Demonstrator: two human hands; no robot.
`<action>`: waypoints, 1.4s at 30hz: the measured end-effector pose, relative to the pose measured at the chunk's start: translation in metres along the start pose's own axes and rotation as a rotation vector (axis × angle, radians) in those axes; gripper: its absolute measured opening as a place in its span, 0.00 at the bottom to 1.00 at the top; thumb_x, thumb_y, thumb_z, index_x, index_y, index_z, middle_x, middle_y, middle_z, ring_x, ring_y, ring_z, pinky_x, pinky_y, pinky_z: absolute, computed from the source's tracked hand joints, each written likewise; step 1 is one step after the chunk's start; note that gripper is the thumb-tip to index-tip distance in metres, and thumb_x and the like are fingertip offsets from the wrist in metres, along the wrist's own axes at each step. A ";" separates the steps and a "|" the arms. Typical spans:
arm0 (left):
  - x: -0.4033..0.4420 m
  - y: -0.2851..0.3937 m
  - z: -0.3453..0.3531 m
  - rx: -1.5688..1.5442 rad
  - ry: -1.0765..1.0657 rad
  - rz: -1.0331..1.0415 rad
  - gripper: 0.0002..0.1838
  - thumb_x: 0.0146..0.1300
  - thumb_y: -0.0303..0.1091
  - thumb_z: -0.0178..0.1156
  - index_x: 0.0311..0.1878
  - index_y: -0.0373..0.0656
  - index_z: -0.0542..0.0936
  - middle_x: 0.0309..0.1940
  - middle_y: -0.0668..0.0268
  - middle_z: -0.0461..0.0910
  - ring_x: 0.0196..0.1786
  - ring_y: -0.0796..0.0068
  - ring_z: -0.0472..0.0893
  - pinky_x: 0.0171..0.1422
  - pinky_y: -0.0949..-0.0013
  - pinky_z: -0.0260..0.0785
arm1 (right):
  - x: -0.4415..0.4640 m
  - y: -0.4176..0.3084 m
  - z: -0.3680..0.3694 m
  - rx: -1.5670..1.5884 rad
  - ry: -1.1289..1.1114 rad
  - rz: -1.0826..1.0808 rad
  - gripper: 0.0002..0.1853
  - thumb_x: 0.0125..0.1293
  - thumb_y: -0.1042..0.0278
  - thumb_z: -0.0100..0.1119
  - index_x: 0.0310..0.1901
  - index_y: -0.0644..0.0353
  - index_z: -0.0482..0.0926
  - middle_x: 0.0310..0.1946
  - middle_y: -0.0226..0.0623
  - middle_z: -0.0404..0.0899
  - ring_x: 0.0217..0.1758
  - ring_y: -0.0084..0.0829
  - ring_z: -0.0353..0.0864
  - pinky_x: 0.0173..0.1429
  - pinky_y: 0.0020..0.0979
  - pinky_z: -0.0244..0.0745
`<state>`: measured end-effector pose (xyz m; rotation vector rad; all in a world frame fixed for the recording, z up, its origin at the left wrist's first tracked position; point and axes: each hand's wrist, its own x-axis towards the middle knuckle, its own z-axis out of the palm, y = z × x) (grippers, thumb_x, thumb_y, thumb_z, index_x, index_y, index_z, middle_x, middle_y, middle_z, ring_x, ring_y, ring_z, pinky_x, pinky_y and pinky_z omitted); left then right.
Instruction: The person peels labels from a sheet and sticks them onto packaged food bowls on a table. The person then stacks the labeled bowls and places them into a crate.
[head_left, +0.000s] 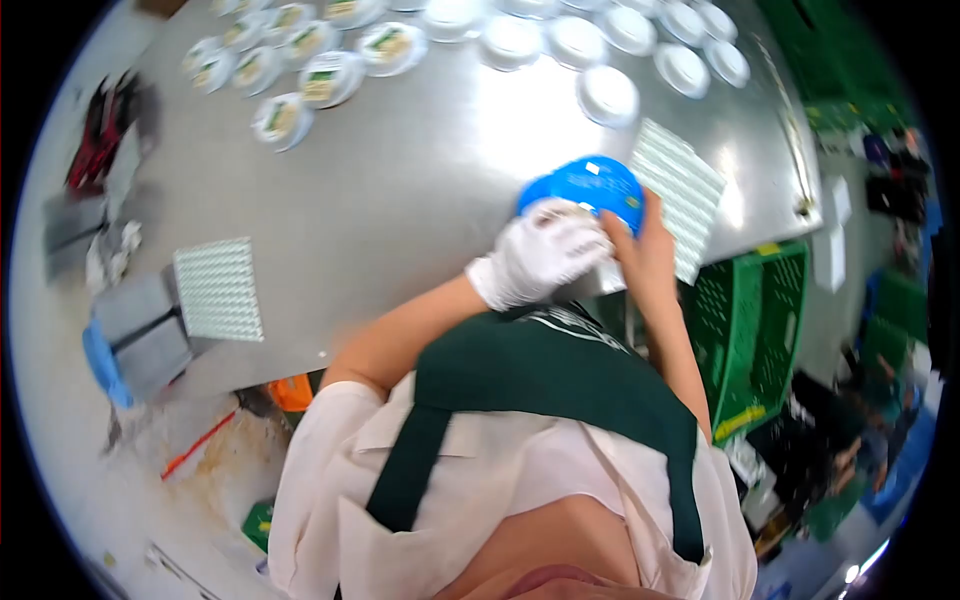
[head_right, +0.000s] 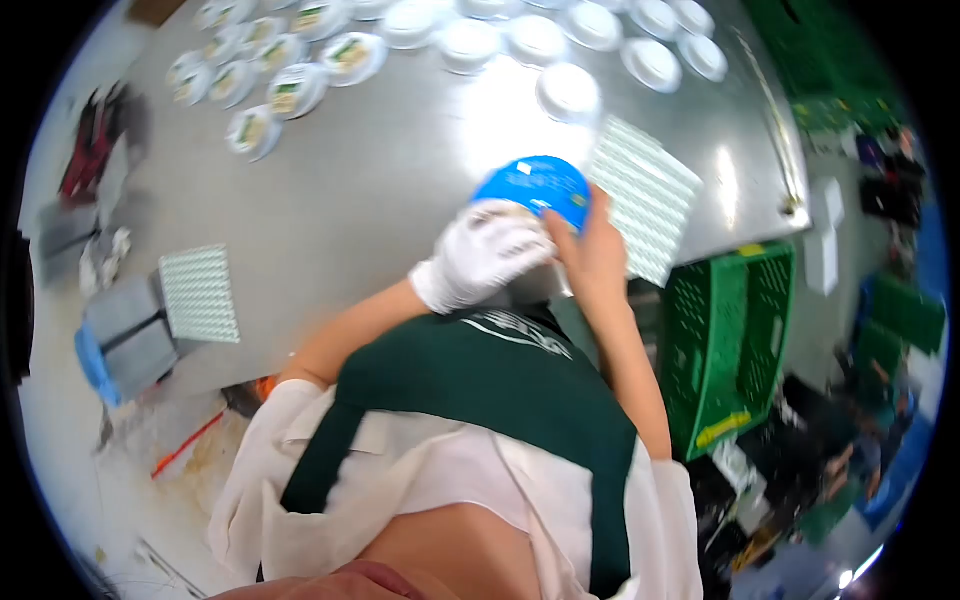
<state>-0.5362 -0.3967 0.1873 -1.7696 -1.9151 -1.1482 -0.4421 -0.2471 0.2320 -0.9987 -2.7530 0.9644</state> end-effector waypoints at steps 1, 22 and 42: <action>0.000 0.001 -0.003 -0.006 0.006 -0.004 0.15 0.52 0.33 0.63 0.45 0.50 0.83 0.47 0.72 0.81 0.51 0.71 0.80 0.62 0.62 0.69 | 0.002 0.007 0.004 0.136 0.003 0.039 0.26 0.70 0.52 0.56 0.62 0.61 0.68 0.34 0.59 0.82 0.39 0.54 0.85 0.43 0.45 0.76; -0.089 -0.343 -0.133 0.857 -0.355 -0.599 0.28 0.64 0.55 0.57 0.64 0.54 0.74 0.66 0.58 0.71 0.70 0.53 0.66 0.72 0.50 0.59 | -0.043 0.088 -0.056 0.139 0.227 0.363 0.19 0.74 0.59 0.50 0.60 0.60 0.73 0.21 0.35 0.75 0.24 0.25 0.73 0.33 0.30 0.70; -0.125 -0.143 -0.078 0.525 -0.307 -0.679 0.42 0.53 0.45 0.72 0.71 0.49 0.67 0.75 0.55 0.59 0.76 0.42 0.54 0.78 0.49 0.48 | 0.181 0.191 -0.024 -0.480 0.265 -0.233 0.17 0.58 0.66 0.63 0.51 0.53 0.79 0.46 0.34 0.81 0.57 0.40 0.77 0.51 0.38 0.77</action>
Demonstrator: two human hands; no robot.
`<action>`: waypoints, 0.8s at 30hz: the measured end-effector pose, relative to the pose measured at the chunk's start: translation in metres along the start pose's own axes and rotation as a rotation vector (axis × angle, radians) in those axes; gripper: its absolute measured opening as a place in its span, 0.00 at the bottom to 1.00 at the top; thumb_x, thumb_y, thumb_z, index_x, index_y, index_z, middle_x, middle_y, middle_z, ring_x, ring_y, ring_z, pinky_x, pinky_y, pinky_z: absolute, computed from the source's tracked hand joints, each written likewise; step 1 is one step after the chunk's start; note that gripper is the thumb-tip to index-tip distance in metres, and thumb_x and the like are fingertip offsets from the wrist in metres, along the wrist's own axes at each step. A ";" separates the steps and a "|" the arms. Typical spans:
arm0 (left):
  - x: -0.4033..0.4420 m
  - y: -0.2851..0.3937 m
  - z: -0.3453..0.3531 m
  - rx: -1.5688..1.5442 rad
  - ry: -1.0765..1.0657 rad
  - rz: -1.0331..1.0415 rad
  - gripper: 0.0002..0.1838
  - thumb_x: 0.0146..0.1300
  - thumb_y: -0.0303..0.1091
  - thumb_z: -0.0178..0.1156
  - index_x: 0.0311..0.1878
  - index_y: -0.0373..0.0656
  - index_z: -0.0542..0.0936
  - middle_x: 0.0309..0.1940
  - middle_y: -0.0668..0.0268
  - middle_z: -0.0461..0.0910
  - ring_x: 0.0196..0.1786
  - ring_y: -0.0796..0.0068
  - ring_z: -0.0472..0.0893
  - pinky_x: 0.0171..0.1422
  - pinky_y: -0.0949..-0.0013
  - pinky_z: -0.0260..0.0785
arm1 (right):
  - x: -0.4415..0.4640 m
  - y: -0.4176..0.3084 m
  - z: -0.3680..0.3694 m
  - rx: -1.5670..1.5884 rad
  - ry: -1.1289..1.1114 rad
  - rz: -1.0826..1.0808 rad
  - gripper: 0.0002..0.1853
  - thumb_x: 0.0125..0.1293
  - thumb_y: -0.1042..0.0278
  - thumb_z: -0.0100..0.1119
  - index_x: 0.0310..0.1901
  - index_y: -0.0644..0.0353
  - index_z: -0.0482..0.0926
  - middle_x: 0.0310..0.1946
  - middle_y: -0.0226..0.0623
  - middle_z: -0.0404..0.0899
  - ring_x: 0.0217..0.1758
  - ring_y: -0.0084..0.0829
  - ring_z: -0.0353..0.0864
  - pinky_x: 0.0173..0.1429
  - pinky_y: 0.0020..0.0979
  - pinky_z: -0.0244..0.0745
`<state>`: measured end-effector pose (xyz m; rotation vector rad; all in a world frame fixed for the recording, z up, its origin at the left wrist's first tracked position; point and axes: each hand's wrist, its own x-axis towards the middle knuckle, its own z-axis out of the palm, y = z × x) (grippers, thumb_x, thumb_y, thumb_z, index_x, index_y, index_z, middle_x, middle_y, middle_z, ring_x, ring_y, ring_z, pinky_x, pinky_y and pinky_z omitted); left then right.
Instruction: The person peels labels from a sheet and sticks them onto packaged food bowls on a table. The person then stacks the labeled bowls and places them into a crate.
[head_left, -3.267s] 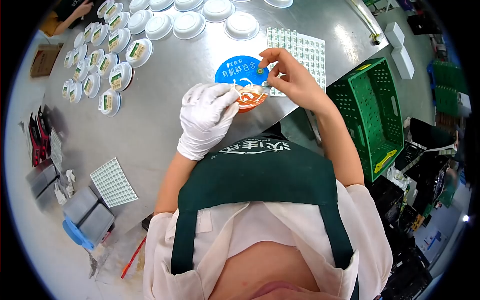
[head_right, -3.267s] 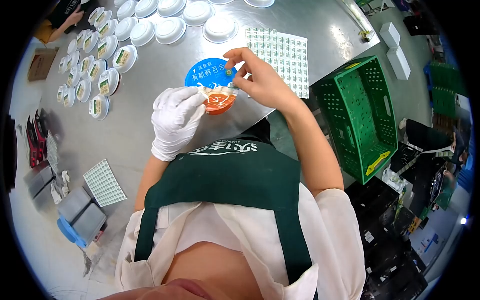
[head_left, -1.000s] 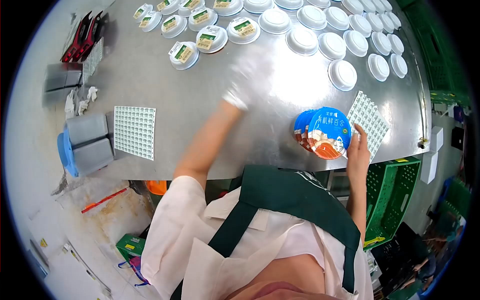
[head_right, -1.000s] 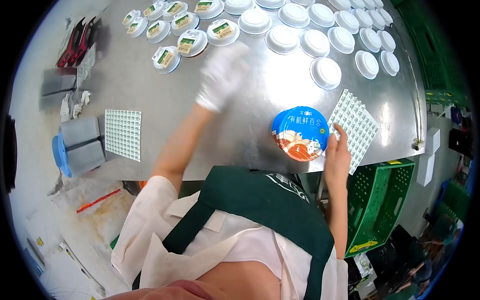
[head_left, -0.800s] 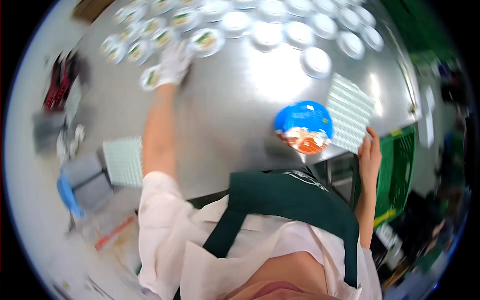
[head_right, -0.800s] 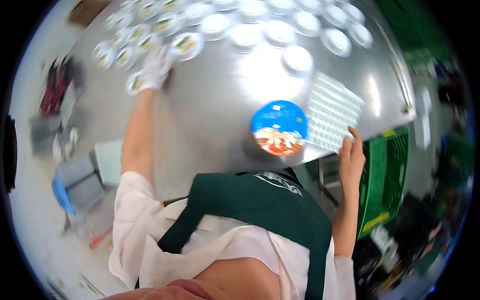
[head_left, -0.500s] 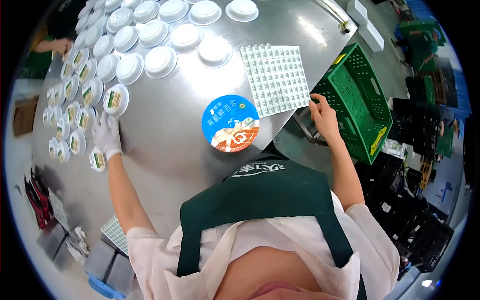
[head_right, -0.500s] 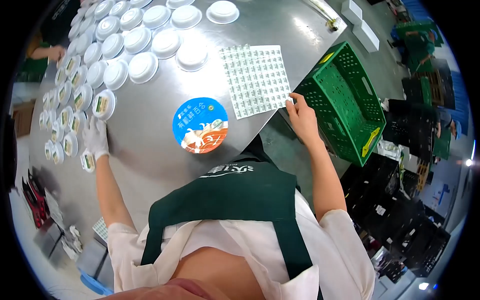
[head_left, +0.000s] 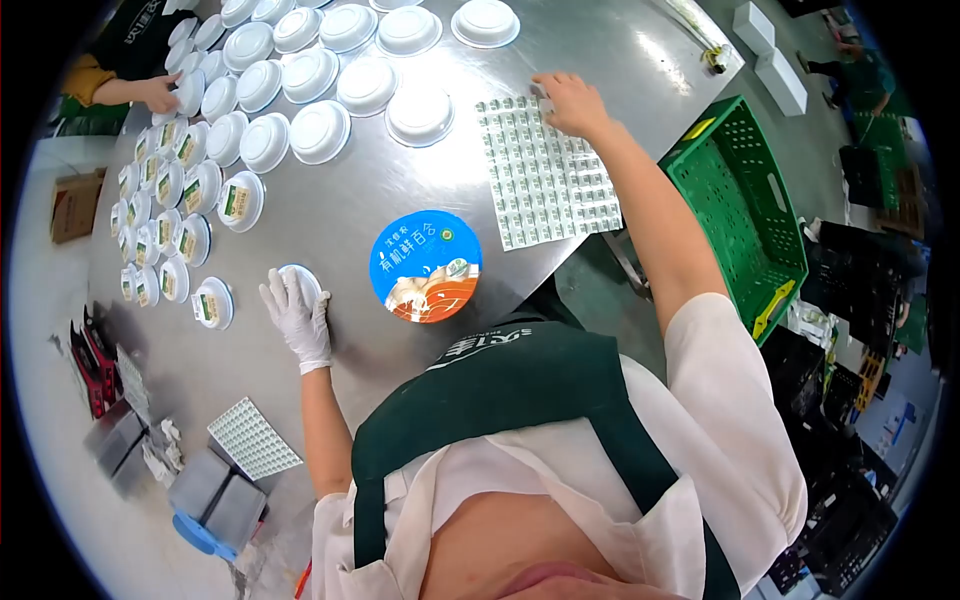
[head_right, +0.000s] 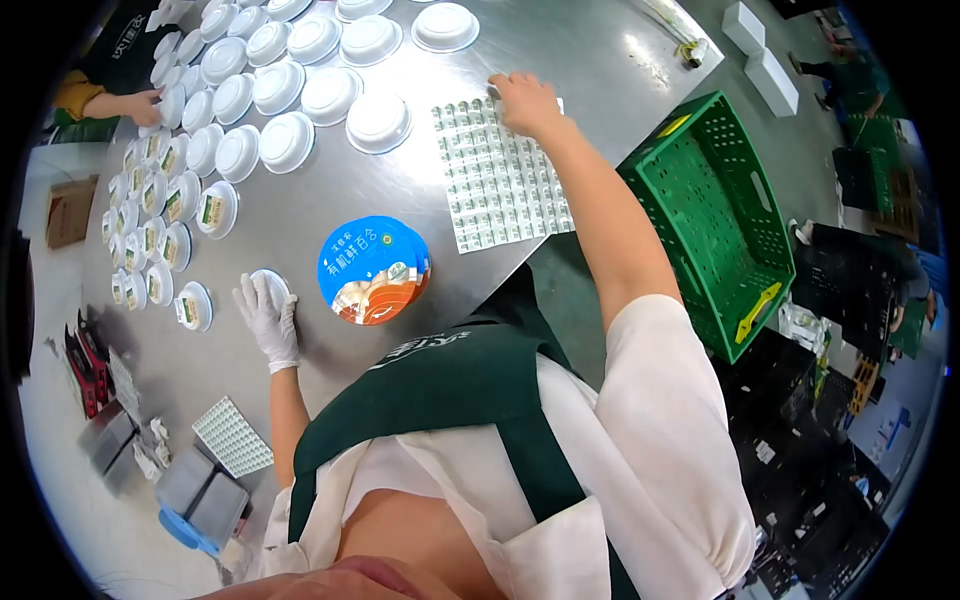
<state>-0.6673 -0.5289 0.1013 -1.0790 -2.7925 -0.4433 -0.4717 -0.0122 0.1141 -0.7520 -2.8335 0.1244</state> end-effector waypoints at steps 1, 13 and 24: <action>-0.002 -0.001 0.002 0.021 0.010 0.027 0.43 0.53 0.46 0.72 0.72 0.50 0.67 0.74 0.55 0.60 0.75 0.40 0.55 0.77 0.47 0.50 | 0.004 0.004 -0.001 0.068 -0.157 0.038 0.19 0.56 0.68 0.64 0.51 0.54 0.79 0.42 0.35 0.81 0.54 0.39 0.78 0.49 0.37 0.76; 0.172 0.272 -0.112 -1.028 -0.494 0.157 0.44 0.56 0.29 0.71 0.73 0.33 0.59 0.68 0.49 0.66 0.72 0.67 0.65 0.73 0.63 0.59 | -0.017 -0.004 -0.147 1.044 -0.534 -0.056 0.17 0.57 0.79 0.66 0.50 0.63 0.81 0.27 0.25 0.78 0.31 0.16 0.73 0.38 0.23 0.68; 0.175 0.371 -0.083 -1.394 -0.732 -0.282 0.08 0.63 0.25 0.63 0.45 0.39 0.79 0.36 0.68 0.83 0.37 0.84 0.81 0.40 0.77 0.74 | -0.024 0.000 -0.197 0.460 0.247 -0.429 0.21 0.62 0.56 0.66 0.53 0.57 0.76 0.45 0.37 0.81 0.45 0.38 0.81 0.47 0.34 0.75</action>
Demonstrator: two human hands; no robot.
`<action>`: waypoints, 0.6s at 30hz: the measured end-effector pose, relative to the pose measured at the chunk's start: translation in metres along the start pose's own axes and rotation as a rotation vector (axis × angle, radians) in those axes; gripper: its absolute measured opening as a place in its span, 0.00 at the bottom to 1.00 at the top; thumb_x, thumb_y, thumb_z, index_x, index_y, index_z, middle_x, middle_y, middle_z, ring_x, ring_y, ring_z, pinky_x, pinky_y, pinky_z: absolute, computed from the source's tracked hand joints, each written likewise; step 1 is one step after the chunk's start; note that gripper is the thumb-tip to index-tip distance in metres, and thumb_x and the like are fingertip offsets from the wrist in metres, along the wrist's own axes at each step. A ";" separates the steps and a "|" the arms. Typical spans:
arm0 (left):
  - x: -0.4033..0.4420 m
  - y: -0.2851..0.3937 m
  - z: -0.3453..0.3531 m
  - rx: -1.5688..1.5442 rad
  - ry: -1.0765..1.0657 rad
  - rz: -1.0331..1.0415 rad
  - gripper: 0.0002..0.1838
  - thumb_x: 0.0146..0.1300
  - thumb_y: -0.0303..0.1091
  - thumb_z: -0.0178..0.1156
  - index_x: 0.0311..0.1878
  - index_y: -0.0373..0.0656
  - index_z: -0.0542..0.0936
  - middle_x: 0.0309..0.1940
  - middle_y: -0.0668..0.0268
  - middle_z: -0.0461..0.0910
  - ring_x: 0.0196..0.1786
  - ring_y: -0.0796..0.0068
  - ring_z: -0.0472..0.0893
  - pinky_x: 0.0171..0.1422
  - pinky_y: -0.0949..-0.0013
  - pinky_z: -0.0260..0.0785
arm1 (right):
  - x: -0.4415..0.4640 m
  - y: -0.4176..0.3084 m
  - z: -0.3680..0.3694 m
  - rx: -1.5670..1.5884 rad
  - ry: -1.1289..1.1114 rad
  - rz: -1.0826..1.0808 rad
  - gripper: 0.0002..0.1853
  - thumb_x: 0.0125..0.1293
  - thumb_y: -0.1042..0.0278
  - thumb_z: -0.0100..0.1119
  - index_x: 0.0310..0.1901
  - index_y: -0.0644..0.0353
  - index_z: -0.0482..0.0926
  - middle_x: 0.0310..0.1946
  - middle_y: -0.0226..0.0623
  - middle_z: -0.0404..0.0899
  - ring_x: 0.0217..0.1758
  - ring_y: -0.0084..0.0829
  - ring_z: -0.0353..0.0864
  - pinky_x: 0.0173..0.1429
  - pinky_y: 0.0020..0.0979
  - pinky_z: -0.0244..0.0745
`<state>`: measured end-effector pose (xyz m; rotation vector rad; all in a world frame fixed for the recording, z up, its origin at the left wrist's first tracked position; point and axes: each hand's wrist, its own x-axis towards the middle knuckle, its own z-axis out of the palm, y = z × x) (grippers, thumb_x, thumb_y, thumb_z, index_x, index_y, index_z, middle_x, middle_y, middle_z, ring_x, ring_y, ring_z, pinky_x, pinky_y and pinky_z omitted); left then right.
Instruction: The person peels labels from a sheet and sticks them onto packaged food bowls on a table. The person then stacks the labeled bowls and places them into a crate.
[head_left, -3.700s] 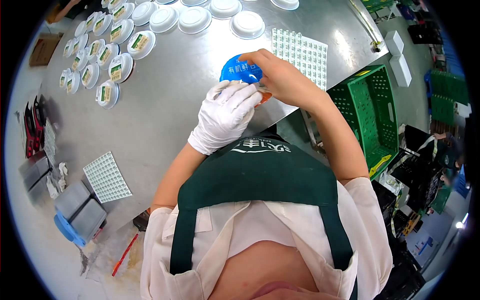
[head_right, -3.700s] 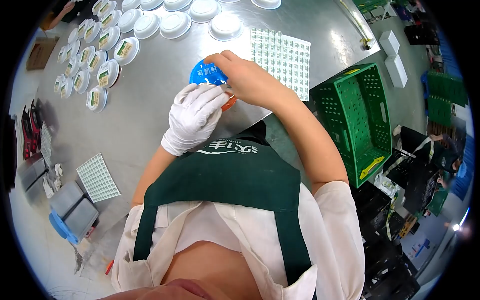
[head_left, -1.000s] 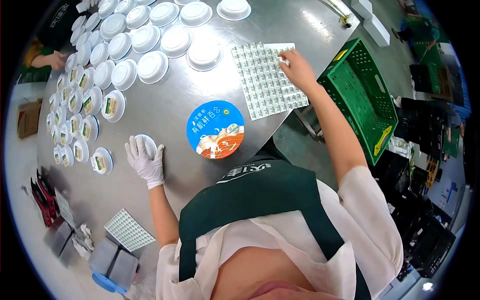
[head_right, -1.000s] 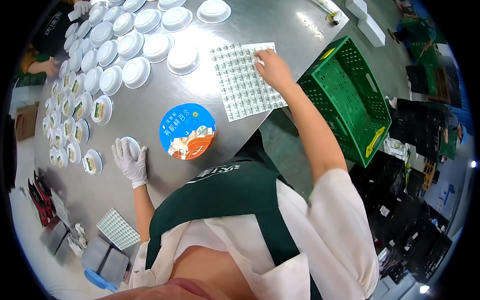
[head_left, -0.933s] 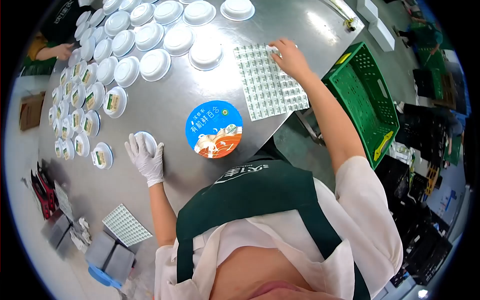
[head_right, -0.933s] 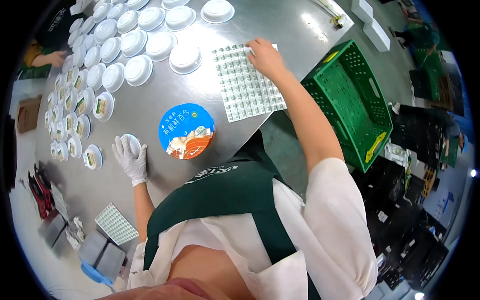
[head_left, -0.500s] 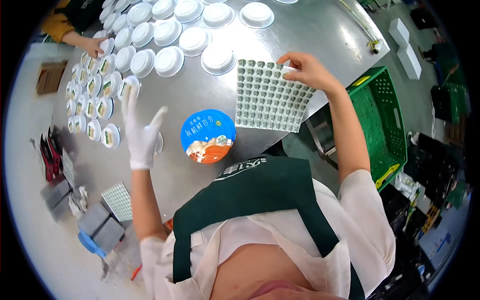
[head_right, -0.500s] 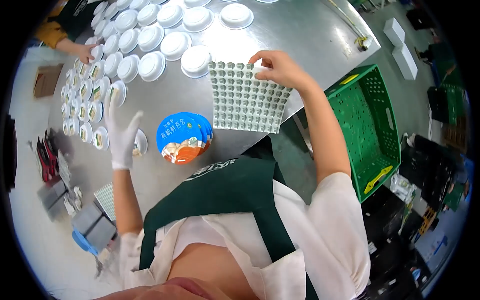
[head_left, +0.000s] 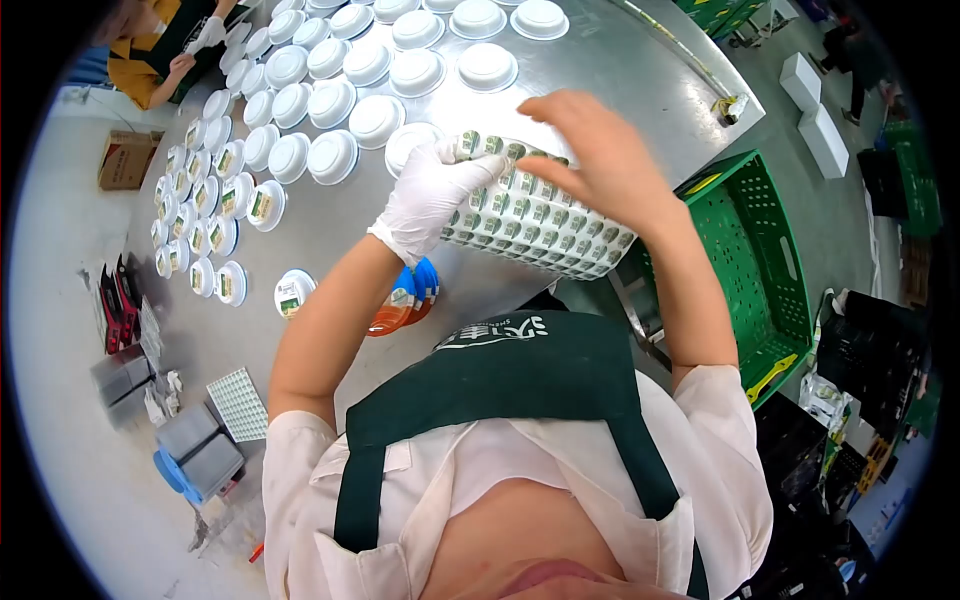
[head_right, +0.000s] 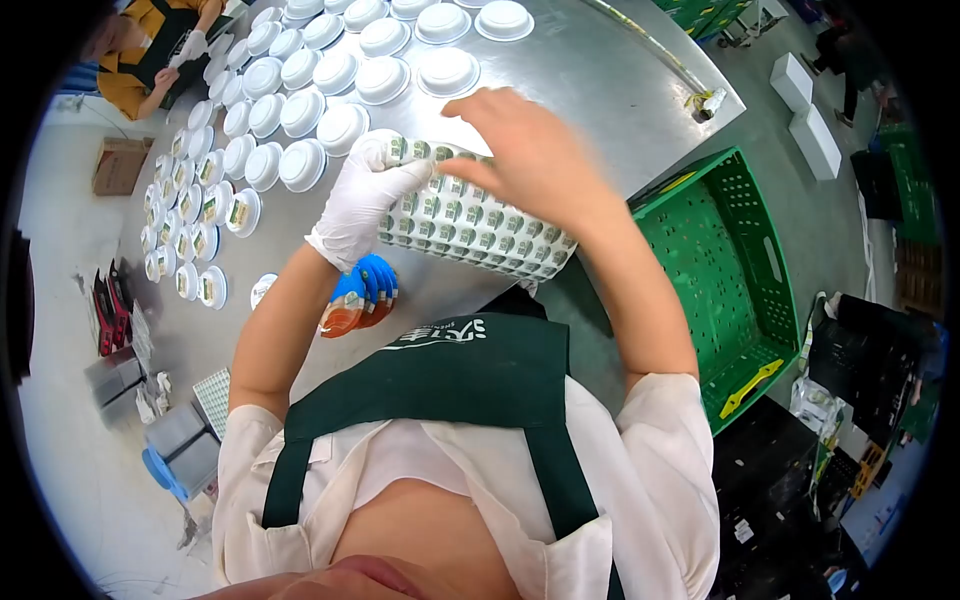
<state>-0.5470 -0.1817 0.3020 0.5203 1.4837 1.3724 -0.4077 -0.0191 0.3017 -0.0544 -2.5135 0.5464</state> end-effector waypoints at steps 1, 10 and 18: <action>0.001 -0.003 0.002 0.004 -0.001 0.006 0.08 0.63 0.25 0.63 0.45 0.39 0.79 0.36 0.68 0.83 0.37 0.84 0.81 0.40 0.77 0.74 | 0.005 -0.003 0.002 -0.003 0.006 -0.002 0.21 0.62 0.56 0.66 0.53 0.57 0.76 0.45 0.37 0.81 0.45 0.38 0.81 0.47 0.34 0.75; -0.005 -0.009 0.011 0.065 0.027 0.000 0.11 0.64 0.29 0.61 0.48 0.37 0.83 0.35 0.70 0.83 0.35 0.85 0.79 0.40 0.77 0.71 | 0.011 0.003 0.027 -0.064 -0.061 -0.159 0.12 0.69 0.54 0.57 0.36 0.53 0.73 0.24 0.29 0.78 0.25 0.35 0.80 0.25 0.36 0.72; -0.006 -0.004 0.015 0.106 0.033 0.122 0.23 0.63 0.29 0.61 0.62 0.34 0.75 0.40 0.71 0.80 0.39 0.86 0.75 0.45 0.78 0.69 | 0.002 0.025 0.035 0.159 0.000 -0.072 0.10 0.68 0.57 0.59 0.37 0.52 0.74 0.18 0.33 0.76 0.19 0.38 0.77 0.24 0.37 0.71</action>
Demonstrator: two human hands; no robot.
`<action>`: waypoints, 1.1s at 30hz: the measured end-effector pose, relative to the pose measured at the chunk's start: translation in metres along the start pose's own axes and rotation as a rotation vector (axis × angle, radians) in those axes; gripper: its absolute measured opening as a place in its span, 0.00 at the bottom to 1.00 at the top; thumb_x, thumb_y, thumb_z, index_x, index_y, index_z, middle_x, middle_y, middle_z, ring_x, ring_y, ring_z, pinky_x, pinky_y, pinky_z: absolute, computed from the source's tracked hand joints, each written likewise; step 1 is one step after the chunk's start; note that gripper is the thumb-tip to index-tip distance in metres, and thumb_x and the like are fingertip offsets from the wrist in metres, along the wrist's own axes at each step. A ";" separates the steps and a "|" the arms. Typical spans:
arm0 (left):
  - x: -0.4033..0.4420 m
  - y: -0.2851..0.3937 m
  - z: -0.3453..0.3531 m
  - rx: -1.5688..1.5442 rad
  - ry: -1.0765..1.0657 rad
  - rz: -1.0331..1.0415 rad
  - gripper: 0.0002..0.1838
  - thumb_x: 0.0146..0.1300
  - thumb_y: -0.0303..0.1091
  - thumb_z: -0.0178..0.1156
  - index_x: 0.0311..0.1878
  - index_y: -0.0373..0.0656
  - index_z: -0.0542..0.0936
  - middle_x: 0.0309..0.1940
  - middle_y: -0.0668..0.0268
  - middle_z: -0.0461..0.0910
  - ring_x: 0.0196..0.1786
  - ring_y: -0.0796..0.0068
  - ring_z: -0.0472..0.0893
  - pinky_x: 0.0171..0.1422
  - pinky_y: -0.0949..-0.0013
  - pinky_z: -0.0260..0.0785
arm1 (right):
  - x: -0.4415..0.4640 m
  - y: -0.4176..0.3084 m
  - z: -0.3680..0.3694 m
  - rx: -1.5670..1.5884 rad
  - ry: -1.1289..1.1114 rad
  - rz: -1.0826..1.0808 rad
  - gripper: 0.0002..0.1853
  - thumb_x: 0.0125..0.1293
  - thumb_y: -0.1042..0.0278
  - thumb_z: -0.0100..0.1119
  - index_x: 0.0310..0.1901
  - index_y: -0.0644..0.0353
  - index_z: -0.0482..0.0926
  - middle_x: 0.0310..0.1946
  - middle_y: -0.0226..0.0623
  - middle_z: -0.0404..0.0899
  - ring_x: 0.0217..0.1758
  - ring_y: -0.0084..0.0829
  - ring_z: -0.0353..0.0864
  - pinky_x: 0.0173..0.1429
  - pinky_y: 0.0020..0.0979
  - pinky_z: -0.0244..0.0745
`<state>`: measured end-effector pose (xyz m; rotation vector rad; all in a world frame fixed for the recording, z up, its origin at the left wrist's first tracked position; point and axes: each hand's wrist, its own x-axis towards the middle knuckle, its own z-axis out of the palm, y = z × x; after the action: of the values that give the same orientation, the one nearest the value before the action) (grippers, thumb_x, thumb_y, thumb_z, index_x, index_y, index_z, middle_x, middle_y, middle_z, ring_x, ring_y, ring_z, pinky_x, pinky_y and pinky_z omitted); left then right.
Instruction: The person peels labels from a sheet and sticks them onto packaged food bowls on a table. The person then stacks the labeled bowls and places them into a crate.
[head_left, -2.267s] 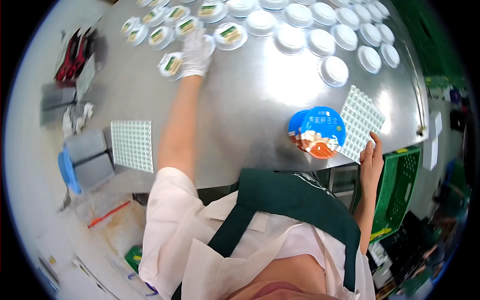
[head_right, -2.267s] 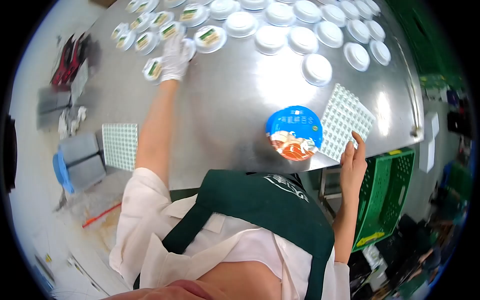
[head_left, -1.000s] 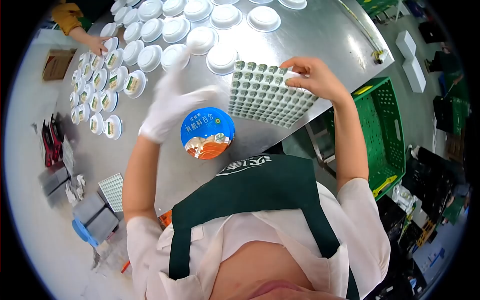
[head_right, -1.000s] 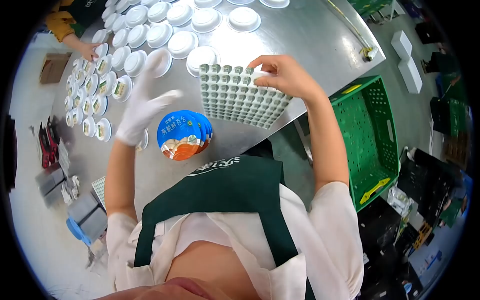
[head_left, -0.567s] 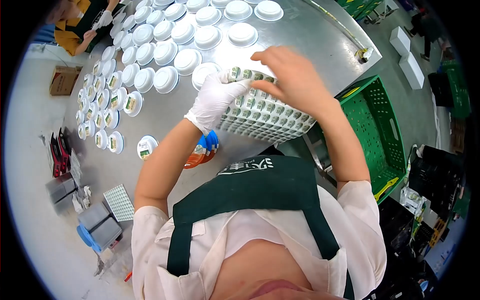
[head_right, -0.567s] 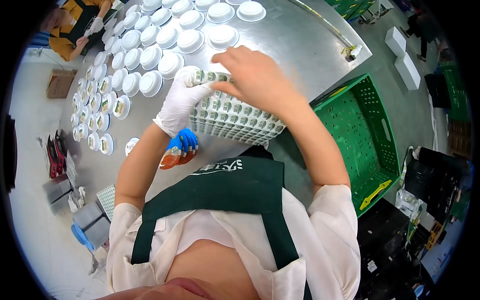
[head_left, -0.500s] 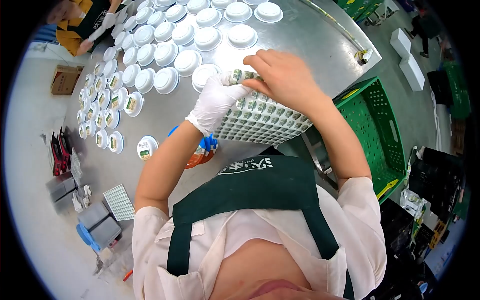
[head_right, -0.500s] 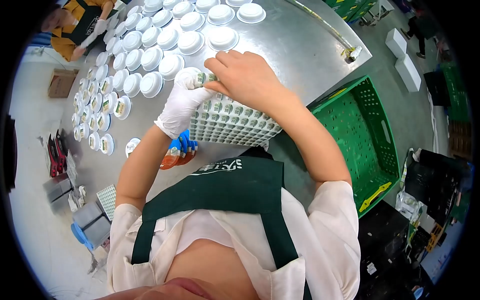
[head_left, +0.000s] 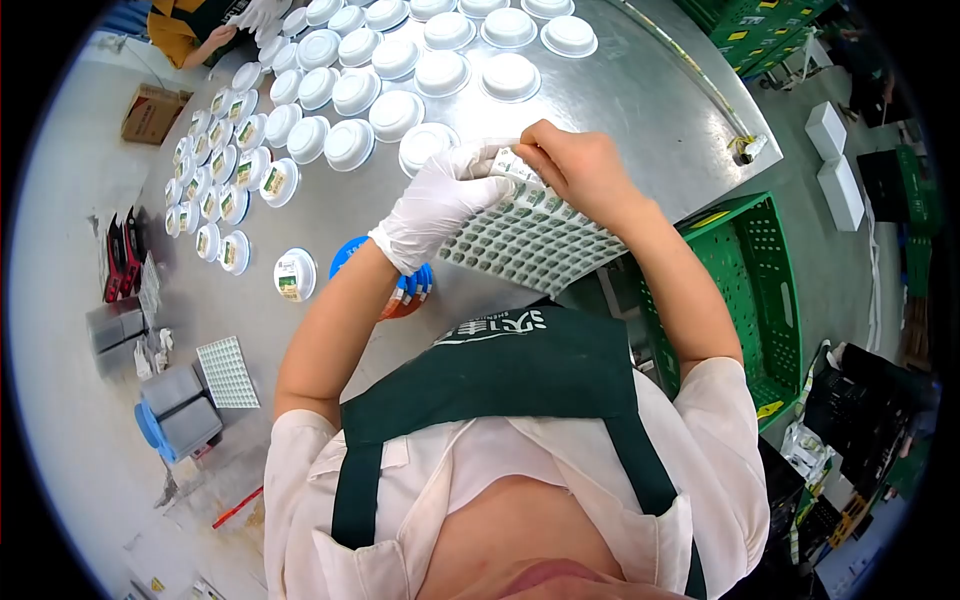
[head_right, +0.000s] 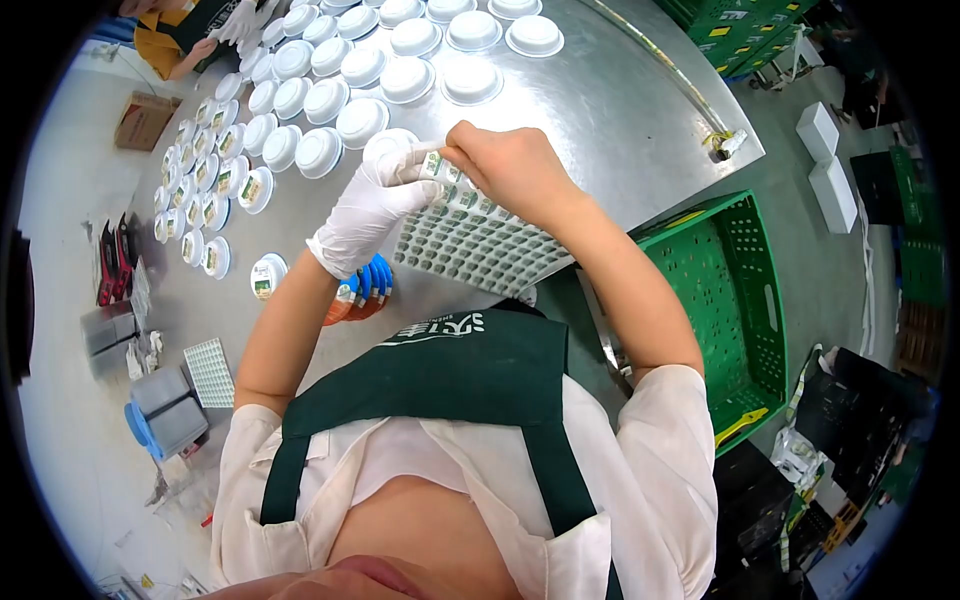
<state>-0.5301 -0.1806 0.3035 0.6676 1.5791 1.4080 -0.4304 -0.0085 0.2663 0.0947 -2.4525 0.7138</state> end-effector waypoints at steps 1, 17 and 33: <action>0.001 0.002 0.000 -0.003 0.002 -0.003 0.23 0.63 0.29 0.61 0.62 0.34 0.75 0.40 0.71 0.80 0.39 0.86 0.75 0.45 0.78 0.69 | 0.000 0.002 -0.001 0.040 -0.006 0.029 0.09 0.68 0.57 0.60 0.37 0.52 0.75 0.17 0.33 0.75 0.18 0.38 0.77 0.24 0.36 0.70; 0.032 0.007 -0.010 -0.161 -0.145 -0.126 0.19 0.68 0.33 0.59 0.58 0.35 0.79 0.39 0.73 0.80 0.41 0.85 0.76 0.48 0.77 0.69 | 0.000 0.018 -0.017 0.085 -0.018 -0.042 0.07 0.67 0.61 0.62 0.35 0.52 0.75 0.17 0.33 0.75 0.18 0.38 0.76 0.23 0.36 0.70; 0.085 -0.042 -0.009 0.033 -0.049 -0.137 0.12 0.67 0.30 0.58 0.48 0.36 0.85 0.35 0.67 0.85 0.35 0.82 0.81 0.44 0.76 0.74 | -0.015 0.044 -0.019 0.293 0.198 0.361 0.06 0.68 0.65 0.62 0.36 0.57 0.79 0.14 0.30 0.74 0.15 0.24 0.75 0.22 0.27 0.66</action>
<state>-0.5696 -0.1214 0.2407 0.5978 1.5814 1.2588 -0.4177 0.0374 0.2499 -0.3002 -2.1822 1.1768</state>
